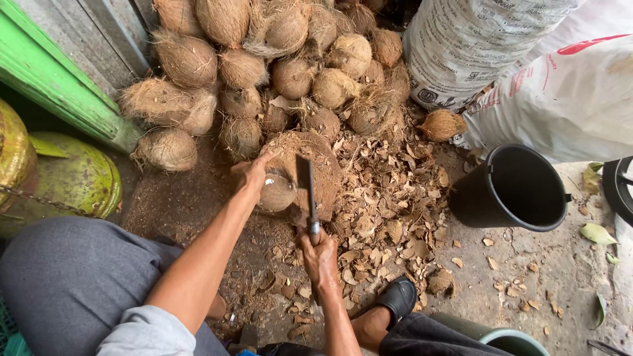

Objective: The person sits on the ground and uses a curved blade to peel the husk off a coconut. They hold the coconut with one hand and repeatedly strike and scrape the husk with the blade, rotating the coconut to remove the outer layer. Shells and husk fragments accumulate on the floor.

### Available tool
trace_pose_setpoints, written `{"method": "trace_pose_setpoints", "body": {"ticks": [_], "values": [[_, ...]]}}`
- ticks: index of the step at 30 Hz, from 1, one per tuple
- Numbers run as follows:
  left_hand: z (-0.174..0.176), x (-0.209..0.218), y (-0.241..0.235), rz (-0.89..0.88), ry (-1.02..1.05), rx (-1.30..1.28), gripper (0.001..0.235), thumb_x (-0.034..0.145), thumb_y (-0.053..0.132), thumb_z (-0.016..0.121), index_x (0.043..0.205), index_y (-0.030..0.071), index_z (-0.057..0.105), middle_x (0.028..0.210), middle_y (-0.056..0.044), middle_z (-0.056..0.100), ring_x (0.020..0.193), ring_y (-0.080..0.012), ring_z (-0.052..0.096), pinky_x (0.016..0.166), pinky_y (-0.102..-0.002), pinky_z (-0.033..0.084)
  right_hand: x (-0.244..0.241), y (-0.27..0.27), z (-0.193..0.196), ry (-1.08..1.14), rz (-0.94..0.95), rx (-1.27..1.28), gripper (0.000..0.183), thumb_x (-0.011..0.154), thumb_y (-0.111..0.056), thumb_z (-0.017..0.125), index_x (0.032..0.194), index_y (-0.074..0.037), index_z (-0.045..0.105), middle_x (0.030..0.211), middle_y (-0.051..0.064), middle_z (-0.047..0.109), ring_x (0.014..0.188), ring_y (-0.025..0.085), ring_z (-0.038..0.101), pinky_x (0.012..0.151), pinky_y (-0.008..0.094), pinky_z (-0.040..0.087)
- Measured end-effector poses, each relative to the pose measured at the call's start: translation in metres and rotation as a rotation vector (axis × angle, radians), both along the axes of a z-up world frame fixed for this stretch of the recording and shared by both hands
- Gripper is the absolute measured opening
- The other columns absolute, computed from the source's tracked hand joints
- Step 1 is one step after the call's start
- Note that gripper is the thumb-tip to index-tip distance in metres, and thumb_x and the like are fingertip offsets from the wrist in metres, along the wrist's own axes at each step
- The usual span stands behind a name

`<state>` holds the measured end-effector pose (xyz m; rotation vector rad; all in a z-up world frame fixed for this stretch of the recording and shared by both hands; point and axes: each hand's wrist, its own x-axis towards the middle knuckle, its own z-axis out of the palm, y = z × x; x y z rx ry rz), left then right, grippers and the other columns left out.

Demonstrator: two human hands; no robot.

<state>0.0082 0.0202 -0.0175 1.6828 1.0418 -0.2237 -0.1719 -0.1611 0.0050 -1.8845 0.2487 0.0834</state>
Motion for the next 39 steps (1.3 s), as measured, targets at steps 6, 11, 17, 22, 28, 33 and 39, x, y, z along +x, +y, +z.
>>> {"method": "trace_pose_setpoints", "body": {"ticks": [6, 11, 17, 22, 28, 33, 39], "values": [[0.009, 0.001, -0.005, 0.026, 0.079, 0.004, 0.052, 0.085, 0.045, 0.081, 0.062, 0.013, 0.046, 0.055, 0.0, 0.045, 0.043, -0.0109, 0.034, 0.039, -0.027, 0.031, 0.006, 0.007, 0.007, -0.194, -0.155, 0.323, 0.029, 0.101, -0.025, 0.064, 0.077, -0.011, 0.059, 0.057, 0.0, 0.053, 0.043, 0.008, 0.043, 0.033, 0.024, 0.033], [0.02, -0.002, -0.011, 0.054, 0.013, -0.049, 0.044, 0.085, 0.039, 0.081, 0.064, 0.011, 0.053, 0.055, -0.001, 0.049, 0.042, -0.0112, 0.035, 0.037, -0.027, 0.034, 0.001, 0.019, 0.011, 0.34, -0.084, -0.092, 0.037, 0.106, -0.035, 0.053, 0.077, -0.014, 0.063, 0.059, -0.002, 0.056, 0.043, 0.009, 0.042, 0.035, 0.027, 0.032], [0.02, -0.007, -0.007, 0.072, 0.017, -0.025, 0.039, 0.088, 0.036, 0.078, 0.069, 0.009, 0.058, 0.056, -0.002, 0.052, 0.042, -0.0112, 0.037, 0.037, -0.027, 0.034, 0.008, 0.014, -0.011, -0.226, -0.205, 0.184, 0.042, 0.107, -0.033, 0.064, 0.075, -0.007, 0.056, 0.059, 0.004, 0.058, 0.046, 0.01, 0.048, 0.038, 0.029, 0.039], [0.026, -0.013, -0.012, 0.048, -0.06, 0.006, 0.042, 0.087, 0.039, 0.082, 0.07, 0.01, 0.057, 0.058, -0.002, 0.053, 0.045, -0.0101, 0.042, 0.041, -0.026, 0.039, 0.008, 0.013, -0.018, 0.205, -0.143, 0.39, 0.024, 0.098, -0.028, 0.057, 0.085, -0.011, 0.07, 0.061, 0.0, 0.061, 0.043, 0.007, 0.043, 0.035, 0.025, 0.034], [0.02, -0.014, -0.013, 0.004, 0.019, 0.047, 0.044, 0.091, 0.042, 0.075, 0.066, 0.011, 0.057, 0.059, -0.003, 0.055, 0.047, -0.014, 0.038, 0.043, -0.031, 0.036, 0.005, 0.01, -0.024, -0.169, -0.093, 0.149, 0.039, 0.103, -0.03, 0.061, 0.072, -0.007, 0.054, 0.054, 0.002, 0.051, 0.04, 0.01, 0.04, 0.032, 0.029, 0.032], [0.018, -0.008, -0.012, 0.037, -0.067, 0.032, 0.04, 0.088, 0.039, 0.079, 0.07, 0.009, 0.059, 0.065, -0.006, 0.058, 0.05, -0.0164, 0.046, 0.047, -0.033, 0.044, 0.016, 0.002, -0.06, 0.46, -0.013, -0.044, 0.031, 0.101, -0.023, 0.056, 0.073, -0.011, 0.06, 0.057, 0.001, 0.055, 0.04, 0.011, 0.041, 0.033, 0.029, 0.034], [0.015, -0.014, 0.003, 0.108, 0.027, -0.189, 0.043, 0.088, 0.041, 0.079, 0.101, 0.002, 0.068, 0.115, -0.024, 0.064, 0.105, -0.0347, 0.066, 0.093, -0.059, 0.05, 0.012, -0.014, -0.057, 0.472, 0.058, 0.002, 0.024, 0.102, -0.022, 0.056, 0.084, -0.007, 0.06, 0.061, 0.002, 0.053, 0.042, 0.009, 0.04, 0.035, 0.025, 0.033]]}}
